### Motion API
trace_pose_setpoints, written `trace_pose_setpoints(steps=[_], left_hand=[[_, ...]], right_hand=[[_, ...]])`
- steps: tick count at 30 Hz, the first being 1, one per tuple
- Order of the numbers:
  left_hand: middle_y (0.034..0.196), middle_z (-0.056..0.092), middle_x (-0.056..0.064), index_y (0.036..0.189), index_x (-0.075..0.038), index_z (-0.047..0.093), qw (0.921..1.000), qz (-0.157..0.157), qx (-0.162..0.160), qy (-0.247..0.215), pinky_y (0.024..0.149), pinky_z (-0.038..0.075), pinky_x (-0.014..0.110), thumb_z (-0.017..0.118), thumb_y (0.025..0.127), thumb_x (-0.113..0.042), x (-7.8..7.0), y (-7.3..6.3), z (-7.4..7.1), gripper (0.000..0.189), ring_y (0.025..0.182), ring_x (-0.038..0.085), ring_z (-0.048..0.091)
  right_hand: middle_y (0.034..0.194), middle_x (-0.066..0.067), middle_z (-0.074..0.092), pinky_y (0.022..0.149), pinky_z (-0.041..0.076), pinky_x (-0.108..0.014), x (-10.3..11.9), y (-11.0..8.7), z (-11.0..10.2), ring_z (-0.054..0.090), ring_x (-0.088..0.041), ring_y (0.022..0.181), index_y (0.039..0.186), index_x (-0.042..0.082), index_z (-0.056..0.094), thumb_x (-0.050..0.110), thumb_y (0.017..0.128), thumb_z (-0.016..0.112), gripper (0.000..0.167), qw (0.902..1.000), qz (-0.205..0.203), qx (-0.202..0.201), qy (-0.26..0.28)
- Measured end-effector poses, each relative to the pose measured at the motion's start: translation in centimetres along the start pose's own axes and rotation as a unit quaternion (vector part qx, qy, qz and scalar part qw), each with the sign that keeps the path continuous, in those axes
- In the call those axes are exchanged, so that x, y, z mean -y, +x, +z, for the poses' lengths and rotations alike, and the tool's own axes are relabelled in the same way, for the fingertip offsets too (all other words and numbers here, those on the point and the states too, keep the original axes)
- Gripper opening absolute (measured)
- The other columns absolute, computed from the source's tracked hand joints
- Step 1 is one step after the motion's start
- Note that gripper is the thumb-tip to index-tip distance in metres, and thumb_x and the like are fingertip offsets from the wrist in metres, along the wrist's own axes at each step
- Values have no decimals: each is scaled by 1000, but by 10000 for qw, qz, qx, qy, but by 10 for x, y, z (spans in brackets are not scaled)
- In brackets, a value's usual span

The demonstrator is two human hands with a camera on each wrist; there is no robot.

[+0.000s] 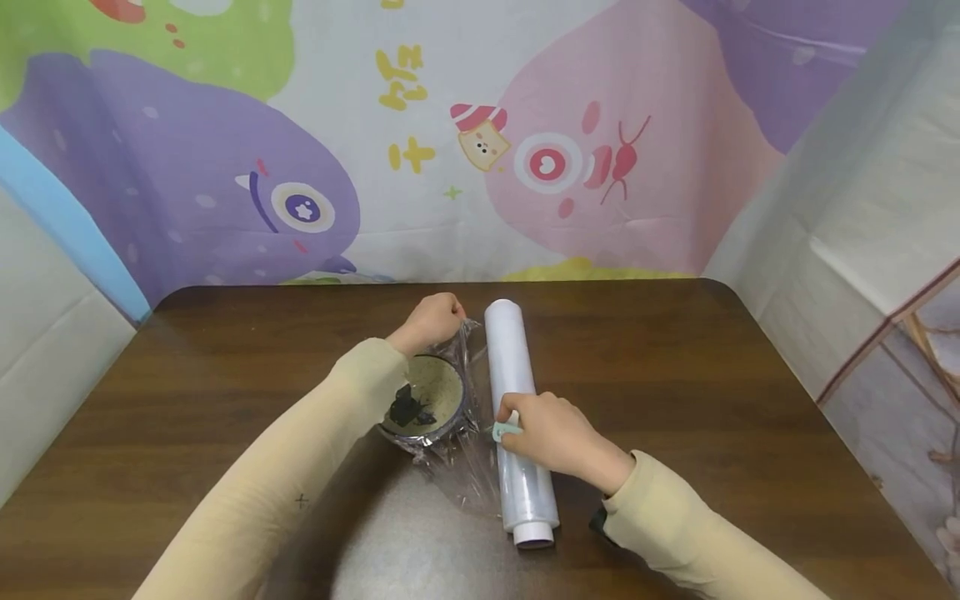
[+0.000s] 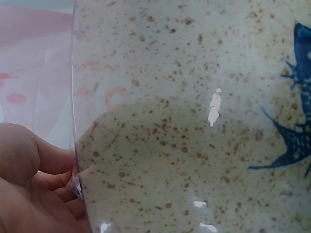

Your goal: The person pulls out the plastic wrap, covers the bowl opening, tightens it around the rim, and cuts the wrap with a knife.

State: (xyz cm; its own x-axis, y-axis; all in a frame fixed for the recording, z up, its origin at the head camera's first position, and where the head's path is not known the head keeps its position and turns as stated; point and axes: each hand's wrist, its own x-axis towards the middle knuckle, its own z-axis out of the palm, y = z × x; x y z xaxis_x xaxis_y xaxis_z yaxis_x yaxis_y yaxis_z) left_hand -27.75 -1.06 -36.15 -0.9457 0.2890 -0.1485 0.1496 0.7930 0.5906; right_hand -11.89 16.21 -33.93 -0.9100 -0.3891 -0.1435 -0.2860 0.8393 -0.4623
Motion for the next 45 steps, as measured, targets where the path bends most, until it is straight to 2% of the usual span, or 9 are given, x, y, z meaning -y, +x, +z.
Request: trace_pose_setpoints(steps=[9, 19, 27, 34, 41, 45], left_hand=[[45, 22, -3, 49, -14, 29, 9999, -118, 47, 58, 41, 17, 24, 36, 91, -8, -1, 1, -1, 44, 42, 10, 14], [44, 23, -3, 48, -14, 30, 9999, 46, -78, 98, 40, 16, 23, 37, 88, -5, 0, 1, -1, 42, 41, 9, 14], [44, 23, -3, 48, -14, 30, 9997, 24, -151, 176, 41, 15, 23, 37, 87, -4, 0, 0, -1, 41, 42, 9, 14], [44, 23, -3, 48, -14, 30, 9999, -52, -82, 85, 41, 16, 24, 36, 90, -7, 0, -2, 0, 43, 42, 10, 15], [44, 23, -3, 48, -14, 31, 9999, -101, -15, 97, 41, 17, 24, 37, 90, -7, 0, -2, -1, 43, 41, 10, 15], [45, 23, -3, 49, -13, 30, 9998, -133, 117, 16, 42, 19, 24, 36, 91, -8, 0, -3, -3, 43, 42, 10, 15]], right_hand=[[57, 4, 44, 41, 33, -21, 2, -25, 6, 37, -6, 46, 87, 14, 61, 14, 79, 63, 9, 9994, -136, 136, 273], [55, 12, 35, 41, 27, -18, 6, -60, 20, 28, 1, 45, 91, 17, 62, 16, 77, 63, 14, 9990, -356, -232, 139], [56, 15, 37, 42, 29, -17, 4, -81, 29, 29, 4, 47, 93, 19, 61, 19, 78, 65, 15, 9983, -336, -347, 341], [58, 15, 39, 46, 31, -18, 2, -94, 38, 33, 3, 50, 92, 20, 59, 20, 80, 64, 12, 9975, -330, -363, 509], [60, 15, 37, 45, 31, -18, -2, -103, 39, 32, 3, 51, 93, 20, 59, 20, 82, 63, 11, 9962, -213, 192, 825], [59, 17, 33, 45, 29, -16, -4, -107, 40, 30, 5, 50, 92, 21, 59, 21, 84, 61, 8, 9938, -302, 416, 986]])
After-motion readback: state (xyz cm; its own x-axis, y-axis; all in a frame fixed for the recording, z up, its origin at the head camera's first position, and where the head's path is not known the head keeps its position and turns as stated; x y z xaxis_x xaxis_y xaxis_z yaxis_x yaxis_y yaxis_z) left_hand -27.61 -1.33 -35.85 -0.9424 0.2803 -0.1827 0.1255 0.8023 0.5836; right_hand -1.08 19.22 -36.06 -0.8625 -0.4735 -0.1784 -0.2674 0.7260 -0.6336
